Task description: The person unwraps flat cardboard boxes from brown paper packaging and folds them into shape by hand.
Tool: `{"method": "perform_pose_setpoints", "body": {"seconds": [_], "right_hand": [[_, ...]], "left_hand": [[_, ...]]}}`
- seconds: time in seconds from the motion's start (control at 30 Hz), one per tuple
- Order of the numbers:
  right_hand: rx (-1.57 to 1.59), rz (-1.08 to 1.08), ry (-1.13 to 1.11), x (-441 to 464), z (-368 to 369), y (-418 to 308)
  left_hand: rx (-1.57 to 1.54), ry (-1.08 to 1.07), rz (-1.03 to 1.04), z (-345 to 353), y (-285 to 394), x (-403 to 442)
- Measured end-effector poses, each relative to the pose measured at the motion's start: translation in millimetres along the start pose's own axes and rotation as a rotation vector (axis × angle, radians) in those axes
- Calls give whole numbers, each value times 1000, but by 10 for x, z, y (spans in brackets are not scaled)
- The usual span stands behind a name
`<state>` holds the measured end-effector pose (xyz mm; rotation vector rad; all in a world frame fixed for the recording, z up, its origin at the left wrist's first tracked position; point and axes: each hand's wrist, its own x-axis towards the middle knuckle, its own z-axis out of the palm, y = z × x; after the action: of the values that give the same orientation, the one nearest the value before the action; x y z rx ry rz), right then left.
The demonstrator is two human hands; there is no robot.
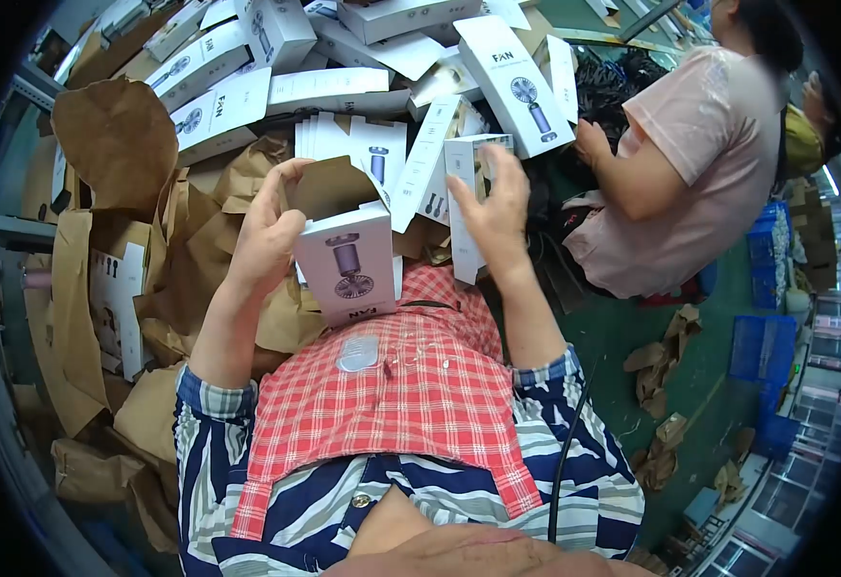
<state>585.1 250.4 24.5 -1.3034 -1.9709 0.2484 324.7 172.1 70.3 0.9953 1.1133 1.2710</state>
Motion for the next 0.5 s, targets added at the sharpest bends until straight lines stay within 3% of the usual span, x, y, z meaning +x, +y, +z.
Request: {"method": "perform_pose_setpoints", "body": {"seconds": [0.1,0.33,0.5], "right_hand": [[-136,172,-185,-304,15,348],[198,358,-197,-435,18,510],[269,157,-342,-283,-438,174]], "left_hand": [[-8,19,-1,7,18,-32],[26,-32,54,93,6,-17],[82,-3,90,62,26,-93]]}}
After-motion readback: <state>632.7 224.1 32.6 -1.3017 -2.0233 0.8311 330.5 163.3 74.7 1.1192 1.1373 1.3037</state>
